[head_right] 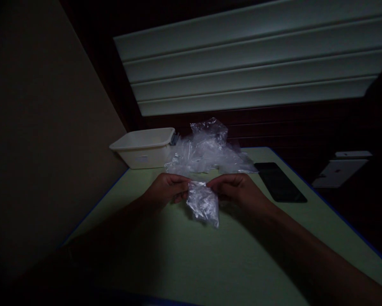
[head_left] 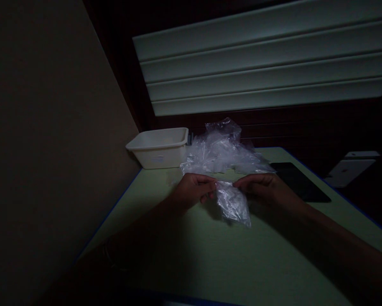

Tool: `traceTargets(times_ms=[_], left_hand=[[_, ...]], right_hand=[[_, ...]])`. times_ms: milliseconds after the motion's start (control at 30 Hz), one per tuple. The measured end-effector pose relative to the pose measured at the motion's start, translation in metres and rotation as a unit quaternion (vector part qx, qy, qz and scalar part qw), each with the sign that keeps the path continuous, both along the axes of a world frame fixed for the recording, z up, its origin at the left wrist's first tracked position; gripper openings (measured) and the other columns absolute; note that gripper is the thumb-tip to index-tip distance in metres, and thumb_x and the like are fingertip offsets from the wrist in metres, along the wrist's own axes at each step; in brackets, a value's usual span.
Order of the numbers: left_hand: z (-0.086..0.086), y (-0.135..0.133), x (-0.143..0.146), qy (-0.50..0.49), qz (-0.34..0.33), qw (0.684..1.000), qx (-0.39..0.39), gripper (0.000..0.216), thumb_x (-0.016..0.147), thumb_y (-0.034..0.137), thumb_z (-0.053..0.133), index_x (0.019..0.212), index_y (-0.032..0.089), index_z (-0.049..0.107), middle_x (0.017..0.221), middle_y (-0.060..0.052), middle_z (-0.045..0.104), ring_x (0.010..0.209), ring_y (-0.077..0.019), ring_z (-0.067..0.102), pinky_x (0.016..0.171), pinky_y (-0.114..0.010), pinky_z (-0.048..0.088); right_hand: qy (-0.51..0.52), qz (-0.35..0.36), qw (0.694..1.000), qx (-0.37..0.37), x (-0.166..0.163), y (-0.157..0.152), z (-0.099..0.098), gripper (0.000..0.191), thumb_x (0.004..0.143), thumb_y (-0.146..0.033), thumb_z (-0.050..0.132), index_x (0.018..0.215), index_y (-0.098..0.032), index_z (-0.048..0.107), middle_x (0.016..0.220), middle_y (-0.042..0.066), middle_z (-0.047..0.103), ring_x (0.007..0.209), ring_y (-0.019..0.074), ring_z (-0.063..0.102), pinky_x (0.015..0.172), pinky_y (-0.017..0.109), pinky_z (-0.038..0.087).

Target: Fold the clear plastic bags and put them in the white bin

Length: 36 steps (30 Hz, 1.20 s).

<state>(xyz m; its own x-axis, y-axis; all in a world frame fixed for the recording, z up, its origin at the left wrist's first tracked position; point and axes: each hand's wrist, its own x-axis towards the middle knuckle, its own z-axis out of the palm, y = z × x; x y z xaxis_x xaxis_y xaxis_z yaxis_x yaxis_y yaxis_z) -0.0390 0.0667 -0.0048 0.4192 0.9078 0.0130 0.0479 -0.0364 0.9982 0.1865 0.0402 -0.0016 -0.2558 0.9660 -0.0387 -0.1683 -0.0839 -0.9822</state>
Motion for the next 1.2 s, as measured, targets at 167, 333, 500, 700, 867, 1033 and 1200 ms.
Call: traceTargets(times_ms=[167, 333, 500, 700, 867, 1033, 1200], left_hand=[[0.001, 0.0, 0.0, 0.008, -0.002, 1.0, 0.006, 0.03, 0.076, 0.033, 0.07, 0.095, 0.01, 0.072, 0.059, -0.001, 0.06, 0.043, -0.0046, 0.045, 0.042, -0.019, 0.031], [0.011, -0.002, -0.001, 0.002, -0.017, 1.0, -0.007, 0.038, 0.075, 0.031, 0.071, 0.106, 0.009, 0.068, 0.064, -0.002, 0.061, 0.047, -0.0053, 0.046, 0.044, -0.019, 0.032], [0.013, -0.003, 0.003, -0.103, -0.004, 0.992, -0.071, 0.049, 0.071, 0.035, 0.075, 0.112, 0.011, 0.064, 0.094, -0.01, 0.065, 0.076, -0.0141, 0.059, 0.054, -0.021, 0.041], [0.001, -0.014, 0.013, -0.033, -0.069, 0.993, -0.087, 0.045, 0.073, 0.05, 0.072, 0.092, 0.009, 0.069, 0.084, -0.009, 0.069, 0.068, -0.0127, 0.06, 0.065, -0.026, 0.045], [0.004, -0.018, 0.012, 0.076, -0.09, 0.99, -0.081, 0.036, 0.075, 0.043, 0.071, 0.085, 0.009, 0.07, 0.078, -0.01, 0.072, 0.054, -0.0095, 0.057, 0.053, -0.022, 0.043], [0.01, -0.017, 0.012, 0.081, -0.061, 0.993, -0.068, 0.029, 0.078, 0.039, 0.067, 0.078, 0.009, 0.07, 0.069, -0.008, 0.071, 0.044, -0.0072, 0.052, 0.045, -0.019, 0.039], [0.011, -0.018, 0.013, 0.048, -0.025, 0.998, -0.033, 0.028, 0.078, 0.037, 0.067, 0.079, 0.009, 0.07, 0.068, -0.008, 0.071, 0.046, -0.0078, 0.054, 0.045, -0.019, 0.041]], right_hand=[[-0.047, -0.024, 0.998, 0.028, -0.001, -0.001, 0.001, 0.011, 0.067, -0.026, 0.078, 0.077, -0.021, 0.077, 0.068, 0.002, 0.072, 0.058, 0.0139, 0.062, 0.057, 0.027, 0.049], [-0.037, -0.029, 0.998, 0.033, -0.002, -0.001, 0.002, 0.011, 0.068, -0.029, 0.078, 0.075, -0.021, 0.076, 0.067, 0.002, 0.071, 0.058, 0.0142, 0.06, 0.057, 0.03, 0.048], [-0.076, -0.042, 0.994, 0.067, 0.0, 0.001, 0.003, 0.014, 0.07, -0.034, 0.077, 0.079, -0.023, 0.077, 0.075, 0.003, 0.072, 0.066, 0.0157, 0.062, 0.065, 0.032, 0.049], [-0.148, -0.09, 0.975, 0.136, -0.001, -0.004, 0.013, 0.01, 0.073, -0.031, 0.074, 0.081, -0.027, 0.077, 0.078, 0.001, 0.073, 0.069, 0.0171, 0.062, 0.069, 0.033, 0.049], [-0.193, -0.119, 0.959, 0.173, -0.001, -0.007, 0.017, 0.011, 0.075, -0.03, 0.072, 0.084, -0.028, 0.077, 0.081, 0.002, 0.073, 0.07, 0.0177, 0.062, 0.067, 0.032, 0.049], [-0.12, -0.107, 0.979, 0.129, -0.002, -0.006, 0.018, 0.037, 0.073, -0.037, 0.075, 0.108, -0.026, 0.07, 0.086, 0.003, 0.073, 0.076, 0.0188, 0.064, 0.073, 0.034, 0.05], [-0.028, -0.062, 0.996, 0.05, -0.005, -0.008, 0.021, 0.048, 0.076, -0.038, 0.074, 0.118, -0.022, 0.062, 0.095, 0.006, 0.072, 0.081, 0.0194, 0.066, 0.079, 0.035, 0.051]])
